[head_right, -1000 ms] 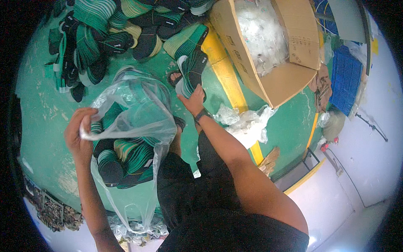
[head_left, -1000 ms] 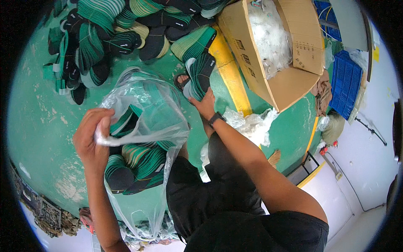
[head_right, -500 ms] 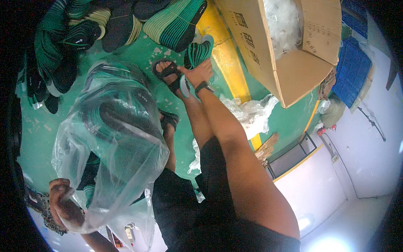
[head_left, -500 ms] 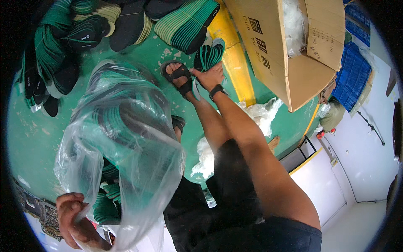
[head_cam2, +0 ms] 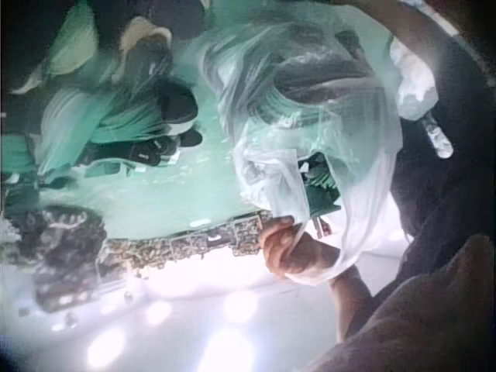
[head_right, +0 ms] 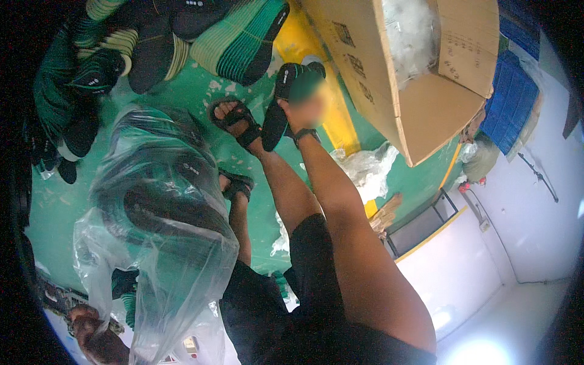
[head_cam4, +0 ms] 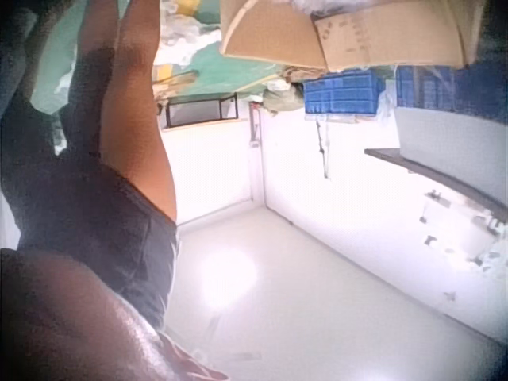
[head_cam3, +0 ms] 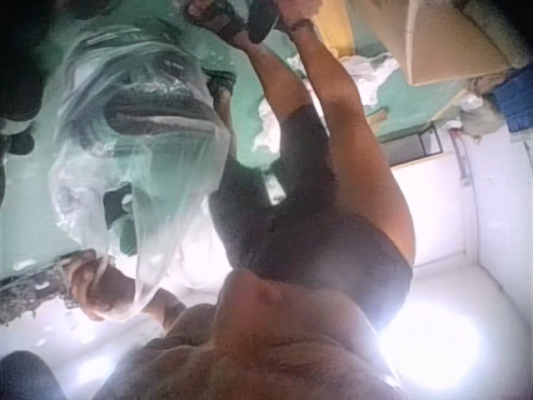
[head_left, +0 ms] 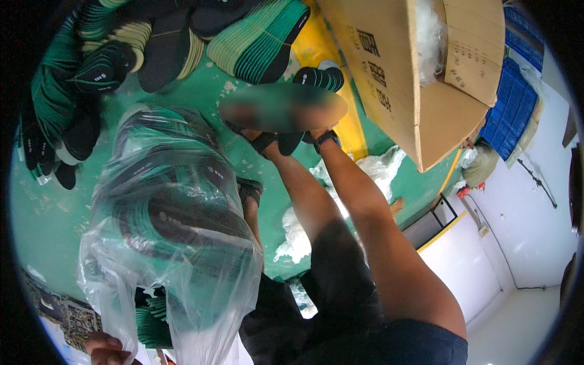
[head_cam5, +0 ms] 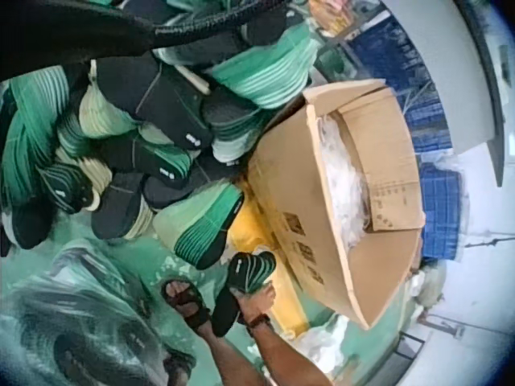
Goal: The person places green and black shoe insoles from a pile on the floor into a large clear plastic bag.
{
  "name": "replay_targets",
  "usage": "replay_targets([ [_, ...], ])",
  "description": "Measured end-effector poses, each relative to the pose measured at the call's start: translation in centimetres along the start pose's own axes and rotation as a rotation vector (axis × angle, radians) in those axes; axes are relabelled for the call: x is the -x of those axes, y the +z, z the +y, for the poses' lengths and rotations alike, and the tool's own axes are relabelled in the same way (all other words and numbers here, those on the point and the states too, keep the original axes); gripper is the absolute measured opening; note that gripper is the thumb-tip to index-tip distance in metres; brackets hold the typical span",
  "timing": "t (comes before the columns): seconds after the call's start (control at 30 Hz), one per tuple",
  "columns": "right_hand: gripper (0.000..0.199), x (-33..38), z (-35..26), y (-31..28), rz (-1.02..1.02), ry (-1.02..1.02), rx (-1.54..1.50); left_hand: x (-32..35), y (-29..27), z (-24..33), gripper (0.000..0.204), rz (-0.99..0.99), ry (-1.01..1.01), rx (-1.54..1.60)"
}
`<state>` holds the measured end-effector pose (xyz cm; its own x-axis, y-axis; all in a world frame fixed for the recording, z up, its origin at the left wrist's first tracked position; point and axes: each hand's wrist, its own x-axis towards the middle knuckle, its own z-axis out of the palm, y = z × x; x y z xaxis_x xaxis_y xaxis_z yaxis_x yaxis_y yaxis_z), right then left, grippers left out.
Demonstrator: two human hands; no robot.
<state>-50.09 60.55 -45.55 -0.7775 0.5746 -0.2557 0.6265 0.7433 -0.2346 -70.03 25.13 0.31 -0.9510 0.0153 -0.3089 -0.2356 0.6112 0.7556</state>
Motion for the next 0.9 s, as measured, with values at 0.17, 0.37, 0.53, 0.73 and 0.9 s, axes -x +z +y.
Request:
replay_targets([
  [0.17, 0.067, -1.6, -2.4, -3.5, -0.344, 0.423, -0.321, -2.8, -1.8, 0.1, 0.026, -0.410, 0.341, -0.429],
  [0.37, 0.088, 0.4, -2.3, -2.5, -0.001, 0.343, 0.097, -4.2, -1.8, 0.4, 0.027, -0.518, 0.436, -0.523],
  [0.53, 0.111, -5.0, -2.0, -0.6, -0.166, 0.467, 0.302, -4.7, -2.7, 0.9, 0.029, -0.544, 0.523, -0.525],
  [0.73, 0.077, -1.5, -6.7, -12.6, -0.431, 0.146, -0.337, -2.4, -7.0, 4.5, 0.032, -0.468, 0.557, -0.516],
  [0.9, 0.081, 7.7, -8.8, -26.2, -0.396, 0.018, -0.829, -4.0, -4.0, 5.1, 0.035, -0.168, 0.540, -0.393],
])
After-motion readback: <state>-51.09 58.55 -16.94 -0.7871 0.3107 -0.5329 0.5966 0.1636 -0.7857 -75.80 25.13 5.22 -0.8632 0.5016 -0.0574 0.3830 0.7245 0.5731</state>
